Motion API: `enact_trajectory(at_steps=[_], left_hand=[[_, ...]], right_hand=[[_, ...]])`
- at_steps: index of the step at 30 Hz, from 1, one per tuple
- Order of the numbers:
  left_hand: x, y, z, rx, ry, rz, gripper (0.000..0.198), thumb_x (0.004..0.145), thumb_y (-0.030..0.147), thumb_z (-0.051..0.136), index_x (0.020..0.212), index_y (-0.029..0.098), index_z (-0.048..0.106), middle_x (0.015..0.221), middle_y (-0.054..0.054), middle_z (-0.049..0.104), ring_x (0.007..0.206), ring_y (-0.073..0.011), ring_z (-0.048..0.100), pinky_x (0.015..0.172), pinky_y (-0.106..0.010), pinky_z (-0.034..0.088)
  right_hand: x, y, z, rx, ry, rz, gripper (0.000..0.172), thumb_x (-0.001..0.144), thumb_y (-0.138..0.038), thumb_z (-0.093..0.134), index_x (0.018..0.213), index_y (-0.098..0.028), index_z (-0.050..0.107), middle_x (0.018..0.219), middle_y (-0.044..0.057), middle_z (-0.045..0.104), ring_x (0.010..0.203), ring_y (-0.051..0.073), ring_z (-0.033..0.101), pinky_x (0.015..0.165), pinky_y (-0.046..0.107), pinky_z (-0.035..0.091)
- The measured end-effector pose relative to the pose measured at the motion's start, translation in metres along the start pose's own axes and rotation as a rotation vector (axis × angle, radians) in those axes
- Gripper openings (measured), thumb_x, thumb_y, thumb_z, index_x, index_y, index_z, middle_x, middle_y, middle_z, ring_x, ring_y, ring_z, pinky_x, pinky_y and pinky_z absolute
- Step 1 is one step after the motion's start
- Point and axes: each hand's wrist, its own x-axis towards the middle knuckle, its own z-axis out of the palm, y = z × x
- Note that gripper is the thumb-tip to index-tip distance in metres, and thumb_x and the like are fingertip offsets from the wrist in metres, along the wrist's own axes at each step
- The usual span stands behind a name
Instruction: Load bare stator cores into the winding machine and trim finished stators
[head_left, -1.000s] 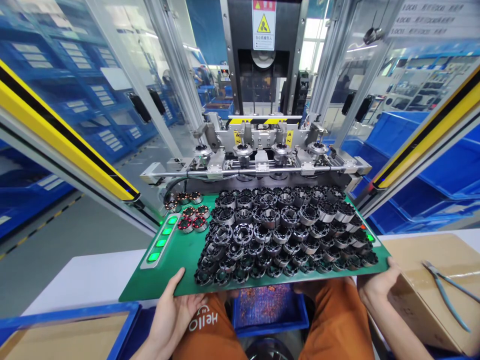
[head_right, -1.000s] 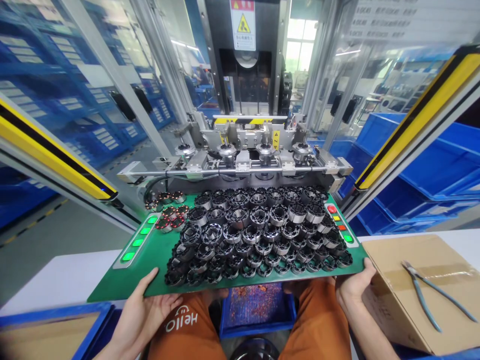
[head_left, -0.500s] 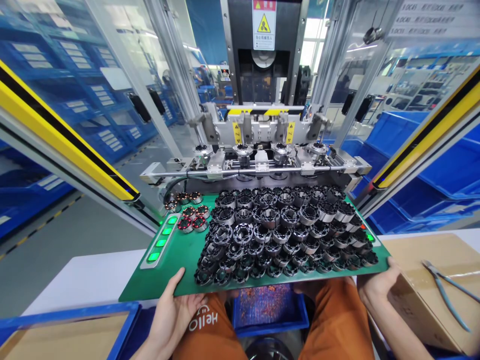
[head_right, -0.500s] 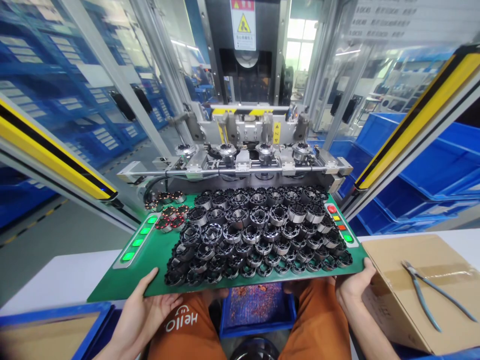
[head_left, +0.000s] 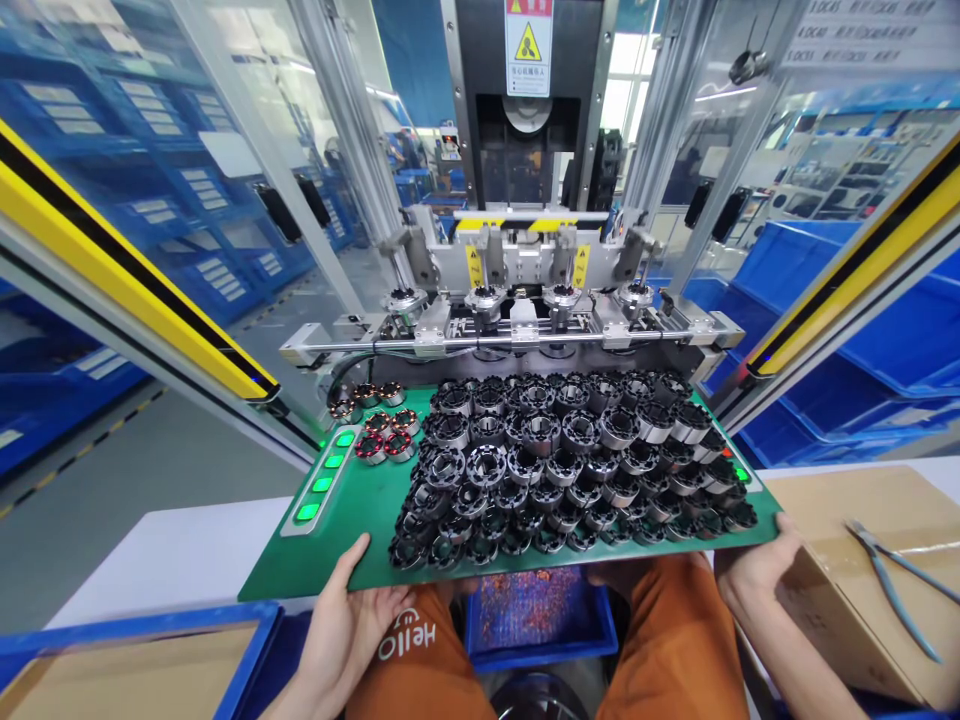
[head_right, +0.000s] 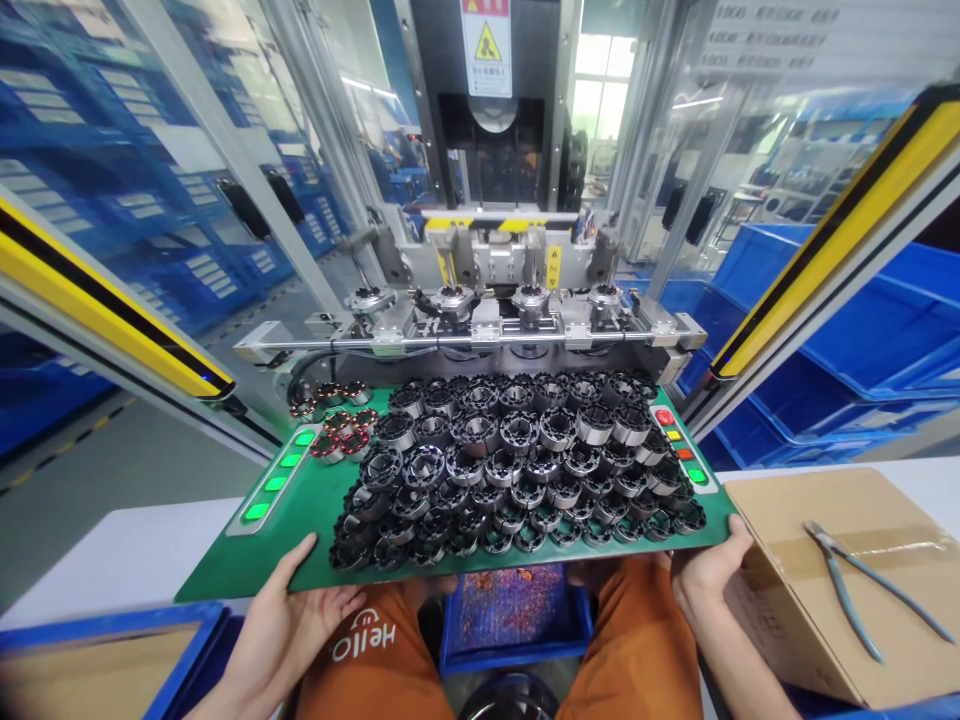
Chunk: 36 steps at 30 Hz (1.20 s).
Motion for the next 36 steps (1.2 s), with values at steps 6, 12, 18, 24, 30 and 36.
enact_trajectory(at_steps=[6, 12, 18, 24, 30, 36], left_hand=[[0.0083, -0.0047, -0.0090, 0.000, -0.028, 0.010, 0.024, 0.096, 0.027, 0.066, 0.116, 0.015, 0.072, 0.090, -0.009, 0.079, 0.063, -0.0218, 0.072, 0.058, -0.033, 0.062], [0.0097, -0.0043, -0.0083, 0.005, -0.014, 0.006, 0.024, 0.097, 0.027, 0.064, 0.115, 0.014, 0.072, 0.089, -0.010, 0.080, 0.063, -0.0223, 0.072, 0.059, -0.033, 0.062], [0.0067, -0.0032, -0.0069, 0.020, -0.014, 0.011, 0.027, 0.098, 0.026, 0.063, 0.121, 0.015, 0.071, 0.094, -0.011, 0.080, 0.064, -0.0221, 0.072, 0.060, -0.034, 0.063], [0.0067, -0.0042, -0.0073, -0.002, -0.031, 0.017, 0.021, 0.098, 0.026, 0.065, 0.114, 0.015, 0.071, 0.086, -0.008, 0.078, 0.060, -0.0204, 0.070, 0.060, -0.033, 0.063], [0.0026, -0.0022, -0.0045, 0.005, -0.017, 0.004, 0.023, 0.098, 0.025, 0.063, 0.116, 0.015, 0.071, 0.090, -0.010, 0.080, 0.064, -0.0230, 0.074, 0.059, -0.033, 0.062], [0.0057, -0.0027, -0.0051, 0.017, -0.008, 0.004, 0.028, 0.095, 0.028, 0.065, 0.119, 0.014, 0.072, 0.090, -0.010, 0.080, 0.065, -0.0233, 0.074, 0.061, -0.034, 0.063]], right_hand=[[-0.0002, -0.0009, -0.0021, -0.021, -0.004, 0.011, 0.033, 0.085, -0.050, 0.054, 0.099, -0.022, 0.065, 0.091, 0.000, 0.066, 0.081, 0.020, 0.057, 0.067, 0.032, 0.045], [-0.0005, -0.0017, -0.0024, -0.016, -0.004, 0.025, 0.031, 0.086, -0.048, 0.054, 0.100, -0.022, 0.065, 0.089, -0.001, 0.065, 0.075, 0.019, 0.055, 0.064, 0.031, 0.043], [-0.0027, -0.0026, 0.0006, 0.004, 0.015, 0.038, 0.032, 0.090, -0.046, 0.051, 0.102, -0.022, 0.068, 0.094, 0.001, 0.069, 0.086, 0.021, 0.062, 0.068, 0.032, 0.048], [-0.0014, -0.0016, -0.0005, 0.000, -0.004, 0.019, 0.033, 0.088, -0.047, 0.053, 0.102, -0.021, 0.068, 0.093, 0.001, 0.069, 0.084, 0.021, 0.060, 0.067, 0.032, 0.047], [-0.0022, -0.0021, 0.0007, 0.009, -0.009, 0.019, 0.034, 0.086, -0.049, 0.054, 0.101, -0.022, 0.066, 0.096, 0.000, 0.069, 0.082, 0.019, 0.059, 0.066, 0.031, 0.046], [-0.0034, -0.0027, 0.0020, 0.006, -0.031, -0.011, 0.033, 0.084, -0.050, 0.056, 0.098, -0.022, 0.065, 0.093, 0.000, 0.067, 0.085, 0.020, 0.060, 0.066, 0.031, 0.046]])
